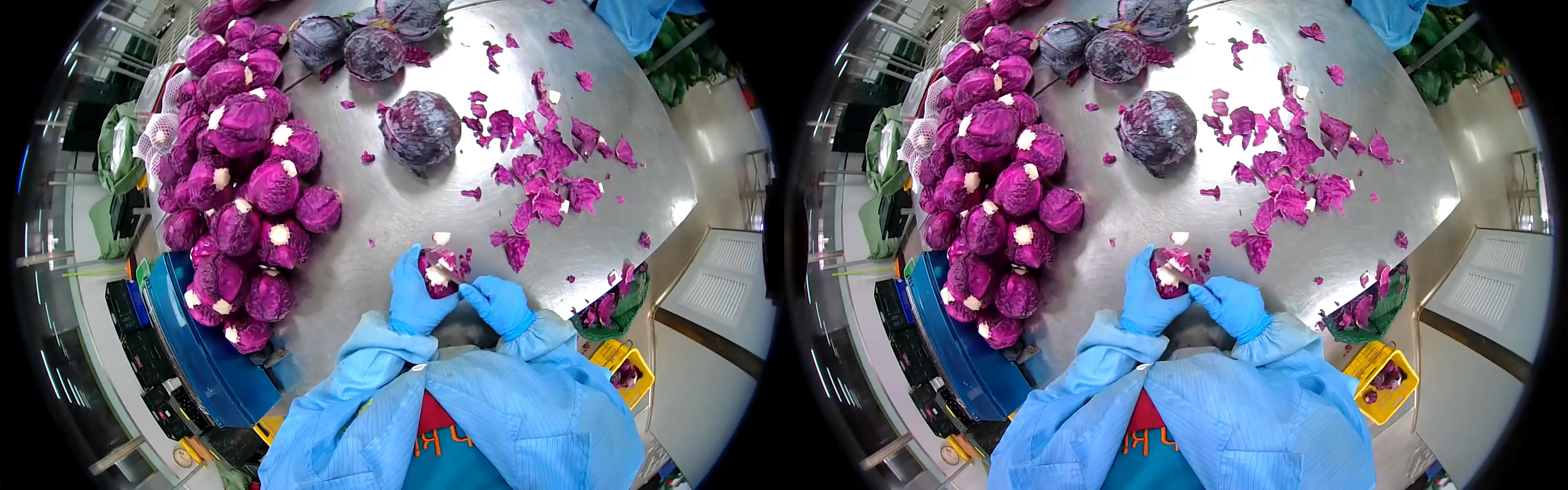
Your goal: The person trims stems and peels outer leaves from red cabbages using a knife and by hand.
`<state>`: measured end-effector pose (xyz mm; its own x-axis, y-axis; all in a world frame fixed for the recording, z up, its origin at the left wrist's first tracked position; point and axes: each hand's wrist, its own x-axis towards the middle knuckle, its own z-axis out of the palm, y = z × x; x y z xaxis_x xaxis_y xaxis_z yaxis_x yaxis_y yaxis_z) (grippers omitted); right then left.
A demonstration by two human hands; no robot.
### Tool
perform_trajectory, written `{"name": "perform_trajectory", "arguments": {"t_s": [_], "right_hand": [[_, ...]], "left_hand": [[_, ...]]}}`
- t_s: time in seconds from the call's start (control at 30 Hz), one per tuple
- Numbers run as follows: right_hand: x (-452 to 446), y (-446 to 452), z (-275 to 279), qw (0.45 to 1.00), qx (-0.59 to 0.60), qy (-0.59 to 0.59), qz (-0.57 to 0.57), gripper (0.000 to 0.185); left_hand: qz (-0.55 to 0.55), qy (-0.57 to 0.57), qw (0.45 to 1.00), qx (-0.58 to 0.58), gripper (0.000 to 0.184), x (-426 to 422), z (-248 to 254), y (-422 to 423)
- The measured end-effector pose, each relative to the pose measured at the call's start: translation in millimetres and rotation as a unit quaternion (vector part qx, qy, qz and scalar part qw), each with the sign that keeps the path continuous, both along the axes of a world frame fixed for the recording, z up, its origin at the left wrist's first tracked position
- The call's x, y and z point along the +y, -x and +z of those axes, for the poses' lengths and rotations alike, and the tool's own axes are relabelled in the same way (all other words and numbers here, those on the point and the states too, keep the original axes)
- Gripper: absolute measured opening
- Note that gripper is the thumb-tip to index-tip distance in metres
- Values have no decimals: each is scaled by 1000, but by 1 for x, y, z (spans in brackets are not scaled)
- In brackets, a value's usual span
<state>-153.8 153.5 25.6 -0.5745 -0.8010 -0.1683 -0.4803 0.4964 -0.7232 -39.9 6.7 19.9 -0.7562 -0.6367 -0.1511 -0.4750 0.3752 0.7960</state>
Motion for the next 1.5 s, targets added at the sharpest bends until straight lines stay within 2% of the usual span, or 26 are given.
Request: {"name": "perform_trajectory", "arguments": {"t_s": [0.1,0.2,0.33,0.4,0.43,0.53,0.67,0.77,0.83,0.97,1.07,1.17,1.2,1.23,1.27,1.3,1.37,1.43,1.5], "right_hand": [[-2,-2,10,999,-34,-8,17,44],[-4,0,3,997,-64,3,54,45],[-5,19,-23,985,-121,41,117,44],[-7,28,-30,973,-168,64,145,45],[-11,30,-33,973,-148,63,166,47],[-19,39,-28,955,-222,54,188,48],[-22,43,-27,960,-223,0,169,51],[-23,41,-31,972,-175,-23,157,55],[-28,38,-16,966,-216,-95,109,56],[-39,39,14,926,-298,-225,56,59],[-27,23,-17,995,-81,-46,36,63],[-25,-3,-57,988,3,120,-98,64],[-26,3,-51,967,-174,107,-150,62],[-21,14,-40,912,-347,85,-200,61],[-15,25,-35,825,-506,62,-245,59],[-11,35,-31,833,-510,59,-206,54],[-14,37,-23,916,-360,49,-170,51],[-24,40,-4,968,-225,33,-101,52],[-33,39,-1,956,-284,-4,-71,54]], "left_hand": [[12,82,996,-41,110,16,2,-11],[12,73,997,-31,93,16,6,-13],[6,109,993,-43,107,18,1,-10],[2,110,993,-52,108,19,5,-8],[0,111,992,-57,109,19,7,-8],[0,112,993,-49,111,19,1,-9],[18,105,993,-57,113,23,-2,-3],[27,100,992,-77,113,24,-1,1],[27,129,988,-86,113,25,-2,1],[15,106,986,-125,112,25,3,9],[17,124,986,-106,111,25,-2,9],[23,151,984,-93,110,24,-1,8],[20,156,984,-88,110,23,-1,5],[14,158,984,-85,110,25,0,0],[5,157,985,-74,109,26,0,-5],[-6,156,986,-62,109,27,-1,-7],[-14,135,989,-58,109,29,-2,-10],[-8,117,992,-55,110,27,-3,-8],[-20,103,993,-53,114,20,-2,-12]]}}
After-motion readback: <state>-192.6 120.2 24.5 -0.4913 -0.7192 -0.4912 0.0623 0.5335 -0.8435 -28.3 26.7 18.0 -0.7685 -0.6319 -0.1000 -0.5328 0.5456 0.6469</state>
